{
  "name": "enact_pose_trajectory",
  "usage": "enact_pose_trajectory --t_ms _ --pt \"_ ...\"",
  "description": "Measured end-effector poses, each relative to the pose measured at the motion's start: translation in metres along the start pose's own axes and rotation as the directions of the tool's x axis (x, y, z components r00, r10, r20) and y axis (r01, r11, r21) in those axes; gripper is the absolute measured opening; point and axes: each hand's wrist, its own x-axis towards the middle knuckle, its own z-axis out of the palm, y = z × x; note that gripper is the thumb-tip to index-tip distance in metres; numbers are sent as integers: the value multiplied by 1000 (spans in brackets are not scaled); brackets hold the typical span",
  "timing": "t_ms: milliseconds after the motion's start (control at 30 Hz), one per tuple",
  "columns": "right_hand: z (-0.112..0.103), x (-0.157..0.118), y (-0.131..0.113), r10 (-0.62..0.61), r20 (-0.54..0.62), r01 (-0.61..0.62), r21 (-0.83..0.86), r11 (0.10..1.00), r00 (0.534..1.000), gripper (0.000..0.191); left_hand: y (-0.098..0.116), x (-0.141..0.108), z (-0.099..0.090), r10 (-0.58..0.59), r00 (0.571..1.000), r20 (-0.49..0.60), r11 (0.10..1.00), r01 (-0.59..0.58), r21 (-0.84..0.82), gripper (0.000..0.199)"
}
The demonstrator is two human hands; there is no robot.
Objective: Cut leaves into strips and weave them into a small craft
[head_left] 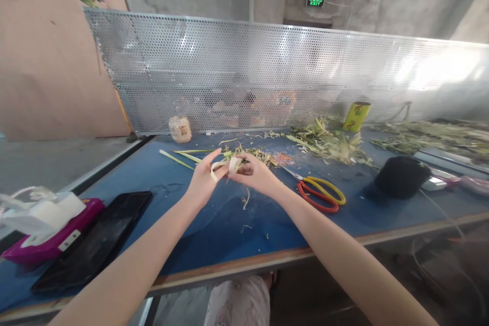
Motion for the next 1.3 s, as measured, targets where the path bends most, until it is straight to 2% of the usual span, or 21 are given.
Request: enact_pose_trajectory --t_ms 100,200,300,433,633,933,1067,1167,1300 --pt "1 0 0 -53 7 53 53 997 999 47 0 0 1 17 1000 3 999 -17 40 78" --pt "1 1 0 -85 -6 85 63 994 996 42 -2 0 1 20 1000 6 1000 -20 0 82" --pt "0 3 -1 -71 -43 74 50 996 997 36 -4 0 1 26 999 35 998 -24 -53 77" --pt "-2 3 -3 -71 -58 74 58 996 996 34 -4 -2 1 86 993 80 996 -83 -45 74" --pt "-2 3 -3 -111 -40 112 27 993 993 35 -3 -2 -1 62 997 54 997 -61 -37 66" --pt "-4 4 -3 -106 -99 109 25 994 989 22 -8 -1 -2 63 986 154 998 -61 -18 74" --pt "-5 4 -5 -70 -99 75 47 996 993 23 -13 1 -3 65 983 171 998 -61 -29 79" --pt "-6 6 -3 -91 -135 101 68 992 987 24 -12 0 -2 34 981 191 999 -31 -15 89" --pt "-8 8 0 -130 -169 138 36 990 977 21 -9 -5 1 -83 964 251 995 65 77 96"
